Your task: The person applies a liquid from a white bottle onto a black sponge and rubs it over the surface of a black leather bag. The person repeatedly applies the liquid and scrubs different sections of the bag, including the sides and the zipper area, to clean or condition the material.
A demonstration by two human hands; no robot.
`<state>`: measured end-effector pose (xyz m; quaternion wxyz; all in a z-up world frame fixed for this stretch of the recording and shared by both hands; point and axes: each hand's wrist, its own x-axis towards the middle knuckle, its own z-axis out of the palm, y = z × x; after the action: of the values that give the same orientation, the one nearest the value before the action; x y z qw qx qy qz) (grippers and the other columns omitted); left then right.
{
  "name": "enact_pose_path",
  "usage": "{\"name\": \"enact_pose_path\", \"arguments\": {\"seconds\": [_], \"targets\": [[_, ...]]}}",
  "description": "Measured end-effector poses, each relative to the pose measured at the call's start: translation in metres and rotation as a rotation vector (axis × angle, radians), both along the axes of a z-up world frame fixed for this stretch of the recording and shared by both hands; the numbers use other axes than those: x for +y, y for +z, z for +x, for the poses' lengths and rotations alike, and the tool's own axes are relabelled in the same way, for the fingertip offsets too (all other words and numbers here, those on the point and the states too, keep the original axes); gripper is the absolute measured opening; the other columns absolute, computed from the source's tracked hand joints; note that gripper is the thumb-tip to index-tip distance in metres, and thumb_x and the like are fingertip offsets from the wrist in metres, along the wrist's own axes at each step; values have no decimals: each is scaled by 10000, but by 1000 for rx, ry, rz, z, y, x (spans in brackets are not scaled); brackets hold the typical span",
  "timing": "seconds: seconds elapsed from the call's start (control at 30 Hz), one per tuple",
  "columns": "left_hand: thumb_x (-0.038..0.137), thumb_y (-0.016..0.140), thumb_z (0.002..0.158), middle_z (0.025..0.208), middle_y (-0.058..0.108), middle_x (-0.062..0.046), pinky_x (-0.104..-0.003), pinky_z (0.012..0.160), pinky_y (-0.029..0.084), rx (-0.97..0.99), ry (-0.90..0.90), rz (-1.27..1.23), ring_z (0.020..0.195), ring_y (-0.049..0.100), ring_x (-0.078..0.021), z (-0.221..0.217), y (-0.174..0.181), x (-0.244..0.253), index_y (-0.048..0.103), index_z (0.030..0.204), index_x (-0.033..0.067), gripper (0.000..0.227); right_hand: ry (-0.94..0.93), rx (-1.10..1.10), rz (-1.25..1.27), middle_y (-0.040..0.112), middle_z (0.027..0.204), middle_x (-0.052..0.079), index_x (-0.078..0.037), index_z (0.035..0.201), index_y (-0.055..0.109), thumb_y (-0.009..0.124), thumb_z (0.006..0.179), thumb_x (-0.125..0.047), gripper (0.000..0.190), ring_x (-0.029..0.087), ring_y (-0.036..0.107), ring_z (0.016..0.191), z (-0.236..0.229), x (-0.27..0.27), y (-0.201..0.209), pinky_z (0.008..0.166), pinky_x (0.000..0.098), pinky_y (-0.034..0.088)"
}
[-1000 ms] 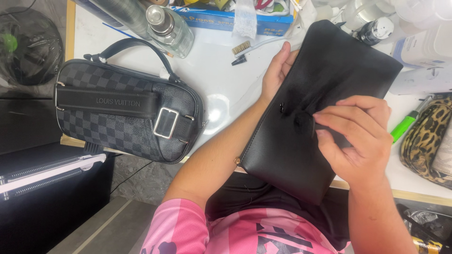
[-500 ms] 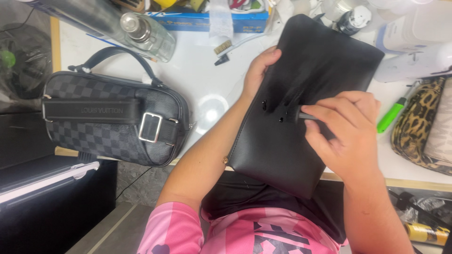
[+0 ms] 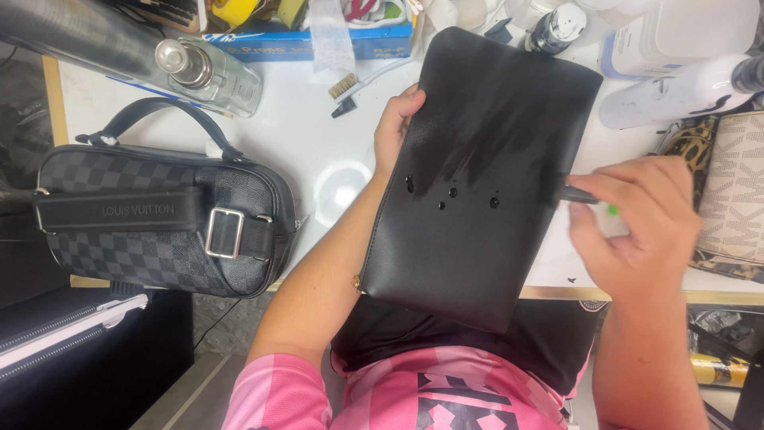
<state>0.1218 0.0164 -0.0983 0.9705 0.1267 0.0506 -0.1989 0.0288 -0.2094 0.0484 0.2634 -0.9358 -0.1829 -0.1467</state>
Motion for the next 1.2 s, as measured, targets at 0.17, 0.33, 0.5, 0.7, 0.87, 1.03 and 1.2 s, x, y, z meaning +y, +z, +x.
{"name": "enact_pose_path", "arguments": {"seconds": [0.17,0.33,0.5,0.7,0.87,1.03,1.2], "targets": [[268,509,998,1159,690,-158,-388,948,539,54,28,84,1031,673,-237,1,5,-1,621,1301,-33,442,67,9,-54,670,933,120,-23,972,719,789,762,3,222,332,604,912,8,3,0,851,430,460],[272,503,1027,1160,686,-162,-395,961,536,34,25,86,1038,672,-246,0,8,1,617,1285,-42,422,33,68,12,674,952,85,-56,998,705,764,775,-11,235,294,606,930,0,-1,14,849,382,460],[267,493,982,1141,698,-148,-382,950,545,65,20,103,1025,680,-232,0,9,1,631,1266,-19,426,65,118,-13,674,902,109,-26,957,703,760,729,4,237,321,613,863,-2,5,-2,813,392,473],[284,493,1038,1114,693,-164,-401,911,555,-4,42,119,998,680,-241,-2,1,2,629,1267,-48,425,-75,31,-61,670,980,83,-41,1054,705,788,864,7,214,293,578,910,4,-14,-3,822,371,443],[272,510,987,1160,689,-158,-384,966,536,58,46,131,1041,671,-241,1,-2,1,609,1302,-36,451,19,11,-104,667,1029,105,-23,1090,695,781,846,20,262,319,608,935,13,6,-19,848,395,482],[265,511,1012,1164,685,-157,-386,970,525,20,31,52,1048,666,-248,2,-2,1,606,1306,-39,433,240,194,55,682,935,86,-46,989,701,797,759,-64,249,292,620,853,1,20,-11,790,403,479],[257,498,1018,1177,686,-151,-379,982,521,42,29,19,1053,665,-241,0,-1,0,605,1313,-36,430,253,120,-44,699,929,74,-61,975,716,821,786,-87,218,290,630,857,14,17,-11,772,402,477]]}}
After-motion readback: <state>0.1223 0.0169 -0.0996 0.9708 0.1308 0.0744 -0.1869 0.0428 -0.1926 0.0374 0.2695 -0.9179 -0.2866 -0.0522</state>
